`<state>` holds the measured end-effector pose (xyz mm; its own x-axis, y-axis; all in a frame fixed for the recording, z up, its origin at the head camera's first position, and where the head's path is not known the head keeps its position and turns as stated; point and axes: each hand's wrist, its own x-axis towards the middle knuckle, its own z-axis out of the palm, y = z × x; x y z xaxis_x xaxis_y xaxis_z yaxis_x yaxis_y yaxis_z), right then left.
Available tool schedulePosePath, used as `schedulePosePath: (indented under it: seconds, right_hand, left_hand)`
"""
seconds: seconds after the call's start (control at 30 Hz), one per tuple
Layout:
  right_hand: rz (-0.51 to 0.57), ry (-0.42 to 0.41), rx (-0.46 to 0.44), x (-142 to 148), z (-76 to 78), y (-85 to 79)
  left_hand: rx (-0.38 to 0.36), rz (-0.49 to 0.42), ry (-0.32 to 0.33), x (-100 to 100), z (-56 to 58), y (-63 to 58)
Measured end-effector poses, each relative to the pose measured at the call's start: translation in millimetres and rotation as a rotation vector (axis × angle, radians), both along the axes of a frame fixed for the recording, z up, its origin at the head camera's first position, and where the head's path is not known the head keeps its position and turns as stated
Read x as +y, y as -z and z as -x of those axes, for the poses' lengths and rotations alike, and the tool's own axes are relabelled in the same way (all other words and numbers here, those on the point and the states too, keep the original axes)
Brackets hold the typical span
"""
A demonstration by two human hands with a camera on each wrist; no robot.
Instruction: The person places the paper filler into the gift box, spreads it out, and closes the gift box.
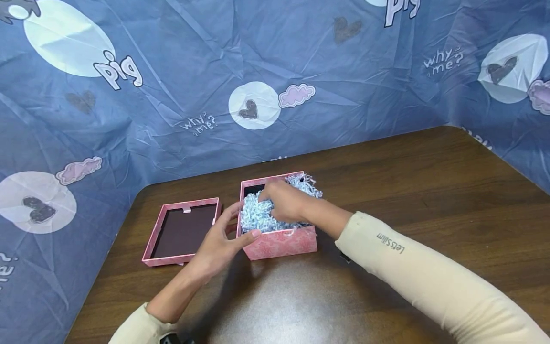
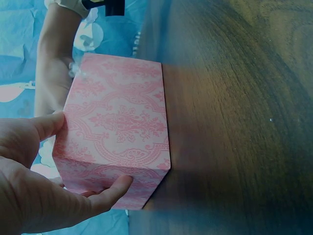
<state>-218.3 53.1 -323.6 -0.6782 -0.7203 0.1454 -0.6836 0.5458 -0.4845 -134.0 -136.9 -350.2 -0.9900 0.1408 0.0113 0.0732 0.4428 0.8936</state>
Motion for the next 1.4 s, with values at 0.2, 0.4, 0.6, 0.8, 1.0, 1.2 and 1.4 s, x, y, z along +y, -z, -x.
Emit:
schedulePosePath:
  seconds: [0.2,0.4,0.6,0.8,1.0,1.2,1.4]
  right_hand:
    - [-0.095,0.042,-0.088,-6.3,0.5,13.4]
    - [-0.146,0.042,-0.120,-11.9,1.4,18.5]
    - [-0.186,0.047,-0.143,-11.9,0.3,14.9]
    - [-0.241,0.054,-0.143,-6.7,-1.6,5.9]
    - [-0.201,0.015,-0.073,1.9,-2.0,-11.0]
    - [-0.142,0.026,-0.071,15.3,-3.8,-25.9]
    - [-0.114,0.020,-0.048,39.7,-8.9,-33.7]
  left_hand:
    - [0.007,-0.001,0.007,0.8,-0.5,0.2]
    - [0.005,0.009,-0.001,-0.1,-0.8,0.1]
    - [0.008,0.004,0.003,0.1,-1.1,-1.4]
    - [-0.002,0.000,0.004,0.1,-1.1,-0.9]
    - [-0.007,-0.006,0.003,-1.2,-1.0,-0.5]
    - [-0.003,-0.007,0.001,-2.1,-0.7,0.2]
    - [-0.002,-0.015,0.005,-1.6,-1.0,0.6]
